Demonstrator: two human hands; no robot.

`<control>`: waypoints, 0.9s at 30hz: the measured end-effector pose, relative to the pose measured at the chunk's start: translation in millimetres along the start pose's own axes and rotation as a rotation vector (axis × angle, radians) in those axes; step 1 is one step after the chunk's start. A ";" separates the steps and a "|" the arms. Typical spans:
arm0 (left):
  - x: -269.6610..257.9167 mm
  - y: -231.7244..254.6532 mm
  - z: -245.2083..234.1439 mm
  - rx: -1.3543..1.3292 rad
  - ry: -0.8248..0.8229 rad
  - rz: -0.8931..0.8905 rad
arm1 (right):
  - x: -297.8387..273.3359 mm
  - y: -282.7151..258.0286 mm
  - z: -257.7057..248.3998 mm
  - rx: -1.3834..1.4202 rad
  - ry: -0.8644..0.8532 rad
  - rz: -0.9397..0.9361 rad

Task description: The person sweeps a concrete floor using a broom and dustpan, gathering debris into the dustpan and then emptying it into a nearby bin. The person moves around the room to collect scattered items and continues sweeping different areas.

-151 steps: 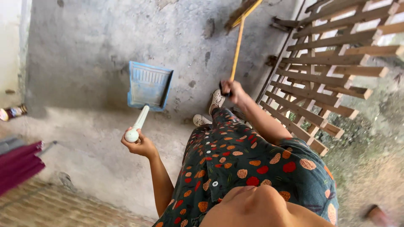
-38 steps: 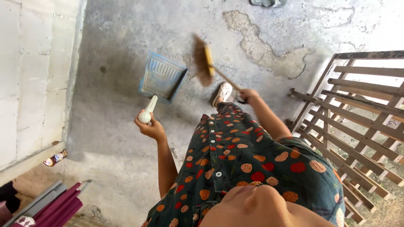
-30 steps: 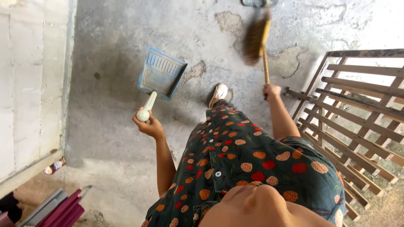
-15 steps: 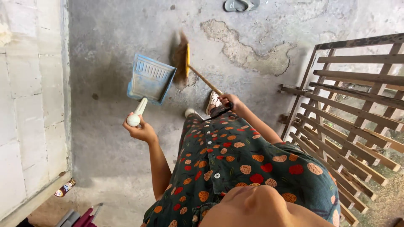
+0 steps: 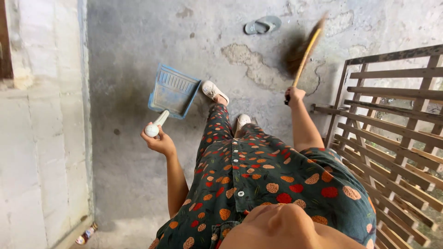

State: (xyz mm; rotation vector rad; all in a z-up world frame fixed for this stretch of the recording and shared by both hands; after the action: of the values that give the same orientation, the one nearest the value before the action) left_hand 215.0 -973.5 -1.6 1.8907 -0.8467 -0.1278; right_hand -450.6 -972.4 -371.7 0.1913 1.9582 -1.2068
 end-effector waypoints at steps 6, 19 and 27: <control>70.4 -5.1 72.5 0.003 -0.078 0.002 | -133.2 -33.6 95.3 -0.052 -0.305 -0.069; 211.0 20.0 154.6 -0.035 -0.119 0.083 | -174.2 76.6 413.3 -0.225 -0.558 0.357; 240.1 23.5 192.5 -0.065 -0.147 0.080 | -38.4 -78.5 357.8 -0.346 -0.188 -0.018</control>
State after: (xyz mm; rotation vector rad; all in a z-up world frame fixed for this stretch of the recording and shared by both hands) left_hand 298.1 -1270.7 -8.3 1.7997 -1.0052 -0.2449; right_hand -266.0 -1291.1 -368.4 -0.1144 1.9679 -0.8460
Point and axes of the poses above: each hand's wrist, its own x-axis towards the middle knuckle, its own z-axis out of the palm, y = z × x, the point moved 8 cm from there along x, towards the middle knuckle, and after that the axes turned 4 degrees about -z, right-handed, at the moved point
